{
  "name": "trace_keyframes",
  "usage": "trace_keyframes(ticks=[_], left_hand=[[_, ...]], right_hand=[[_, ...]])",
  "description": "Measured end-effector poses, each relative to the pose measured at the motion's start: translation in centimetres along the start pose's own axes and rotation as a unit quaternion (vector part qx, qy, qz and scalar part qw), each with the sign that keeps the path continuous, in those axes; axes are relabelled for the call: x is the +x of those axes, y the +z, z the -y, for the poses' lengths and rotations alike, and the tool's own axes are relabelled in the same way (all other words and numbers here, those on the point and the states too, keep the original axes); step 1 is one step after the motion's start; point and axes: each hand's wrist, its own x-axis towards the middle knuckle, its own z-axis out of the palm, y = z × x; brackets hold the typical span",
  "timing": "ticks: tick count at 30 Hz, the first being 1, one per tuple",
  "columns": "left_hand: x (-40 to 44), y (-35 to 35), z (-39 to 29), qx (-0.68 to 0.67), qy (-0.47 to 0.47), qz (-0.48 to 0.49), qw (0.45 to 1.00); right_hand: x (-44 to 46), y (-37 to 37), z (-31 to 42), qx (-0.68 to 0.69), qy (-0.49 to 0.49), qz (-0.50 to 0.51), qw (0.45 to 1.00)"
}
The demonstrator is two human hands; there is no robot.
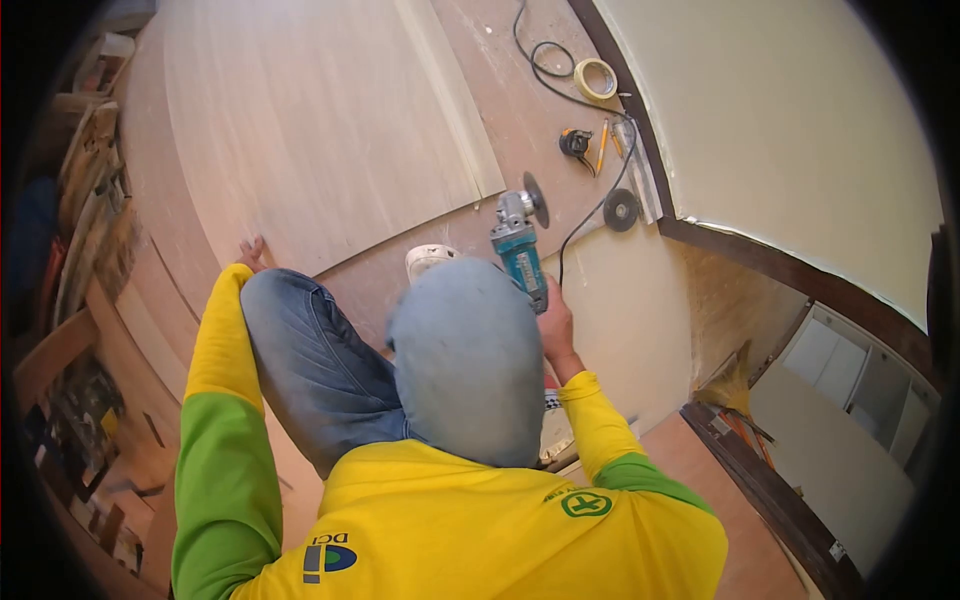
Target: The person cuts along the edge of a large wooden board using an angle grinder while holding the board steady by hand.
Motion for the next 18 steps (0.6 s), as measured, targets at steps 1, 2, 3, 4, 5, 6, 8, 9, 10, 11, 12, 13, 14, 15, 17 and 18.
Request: trace_keyframes(ticks=[1, 2, 3, 4, 5, 6, 8, 9, 10, 11, 12, 13, 14, 15, 17, 18], left_hand=[[4.0, 1.1, 2.7, -0.008, 0.034, 0.000, 0.999], [7.2, 1.8, 4.8, -0.017, 0.068, 0.001, 0.998], [7.1, 1.6, 4.6, -0.005, 0.056, 0.005, 0.998], [6.8, 1.4, 4.3, 0.007, 0.045, 0.008, 0.999], [6.5, 0.8, 4.0, 0.009, 0.038, 0.008, 0.999], [5.8, 0.4, 3.4, 0.006, 0.035, 0.004, 0.999], [4.5, -0.1, 2.7, -0.011, 0.032, -0.012, 0.999], [4.0, -0.2, 2.2, -0.022, 0.032, -0.023, 0.999], [3.6, -0.4, 1.7, -0.036, 0.031, -0.036, 0.998], [3.3, -0.6, 1.3, -0.049, 0.030, -0.051, 0.997], [2.8, -0.7, 0.9, -0.066, 0.027, -0.068, 0.995], [2.4, -0.8, 0.5, -0.086, 0.017, -0.086, 0.992], [1.5, -1.5, 0.1, -0.111, 0.003, -0.108, 0.988], [0.3, -2.4, -0.8, -0.140, -0.019, -0.132, 0.981], [-2.8, -4.5, -3.3, -0.226, -0.085, -0.192, 0.951], [-3.5, -5.8, -4.5, -0.231, -0.084, -0.195, 0.949]], right_hand=[[0.7, -1.3, 0.9, -0.008, -0.008, -0.007, 1.000], [1.5, -2.4, 1.6, -0.014, -0.017, -0.015, 1.000], [2.3, -3.3, 2.2, -0.016, -0.015, -0.026, 0.999], [3.2, -4.1, 3.0, -0.009, -0.023, -0.032, 0.999], [4.2, -4.9, 4.1, -0.003, -0.005, -0.030, 1.000], [5.2, -5.8, 5.1, 0.003, 0.011, -0.026, 1.000], [7.1, -7.3, 7.0, 0.009, 0.002, -0.035, 0.999], [8.1, -8.1, 7.7, -0.004, -0.004, -0.036, 0.999], [9.1, -8.8, 8.6, -0.016, -0.011, -0.039, 0.999], [10.0, -9.3, 9.1, -0.024, -0.047, -0.060, 0.997], [10.7, -9.9, 10.2, -0.018, -0.059, -0.066, 0.996], [11.2, -10.5, 11.3, -0.012, -0.045, -0.057, 0.997], [11.6, -10.9, 12.3, -0.005, -0.031, -0.046, 0.998], [12.1, -11.1, 13.0, -0.009, -0.030, -0.046, 0.998], [12.8, -11.0, 14.7, -0.009, -0.032, -0.055, 0.998], [13.2, -11.0, 15.6, -0.015, -0.026, -0.058, 0.998]])
